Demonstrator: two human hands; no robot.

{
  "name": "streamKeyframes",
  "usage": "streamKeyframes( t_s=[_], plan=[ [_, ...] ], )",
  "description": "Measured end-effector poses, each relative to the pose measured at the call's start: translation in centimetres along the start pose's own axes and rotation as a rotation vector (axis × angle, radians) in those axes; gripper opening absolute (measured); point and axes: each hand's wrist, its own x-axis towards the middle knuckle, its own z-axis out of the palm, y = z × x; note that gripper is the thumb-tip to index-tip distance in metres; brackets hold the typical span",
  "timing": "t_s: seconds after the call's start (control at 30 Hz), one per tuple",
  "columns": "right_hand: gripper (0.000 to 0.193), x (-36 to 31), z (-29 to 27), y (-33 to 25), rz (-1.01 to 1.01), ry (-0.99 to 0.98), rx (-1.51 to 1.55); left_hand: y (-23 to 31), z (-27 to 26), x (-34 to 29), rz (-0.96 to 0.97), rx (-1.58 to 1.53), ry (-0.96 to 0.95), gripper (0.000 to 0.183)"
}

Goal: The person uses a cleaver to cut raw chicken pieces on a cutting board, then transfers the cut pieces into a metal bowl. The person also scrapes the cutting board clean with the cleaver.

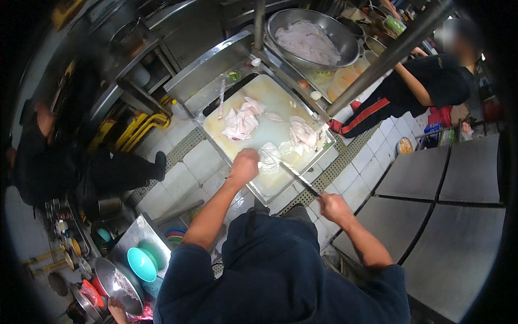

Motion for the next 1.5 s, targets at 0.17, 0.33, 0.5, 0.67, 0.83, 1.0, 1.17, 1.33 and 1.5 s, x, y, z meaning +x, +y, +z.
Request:
streamKeyframes(
  t_s=[0.17, 0.33, 0.5, 0.67, 0.83, 1.0, 1.17, 1.33, 1.5],
  plan=[
    [0.029, 5.1, 4.3, -5.5, -0.035, 0.055, 0.218, -0.6, -1.6, 3.7, -0.179, -0.082, 0.15, 0.01],
    [0.028, 9.7, 3.6, -3.8, 0.25, 0.211, 0.334, -1.6, -1.4, 10.3, -0.045, -0.063, 0.03, 0.014],
    [0.03, 10.9, 1.8, -2.2, 0.367, 0.32, 0.402, -3.5, 3.0, 15.6, 0.12, 0.168, -0.148, 0.025],
    [0.031, 10.5, 1.1, -2.3, 0.46, 0.243, 0.441, -1.5, 3.4, 18.2, 0.038, 0.28, -0.375, 0.026],
    [0.03, 10.3, 1.8, -1.6, 0.469, 0.27, 0.432, -0.2, 2.0, 16.9, 0.111, 0.164, -0.416, 0.025],
    [0.029, 10.1, 1.1, -2.2, 0.429, 0.266, 0.5, -1.1, 0.5, 9.8, 0.544, -0.052, -0.404, 0.024],
    [0.029, 10.4, 1.6, -2.1, 0.432, 0.293, 0.437, -1.8, -2.3, 4.3, 0.505, 0.117, -0.429, 0.03],
    [0.028, 7.7, 2.5, -6.9, 0.285, 0.25, 0.409, 0.6, -1.4, 2.0, 0.388, 0.063, -0.262, 0.041],
    [0.028, 7.7, 2.0, -8.6, 0.23, 0.05, 0.263, 1.0, 0.9, 0.2, 0.244, 0.077, -0.18, 0.048]
  ],
)
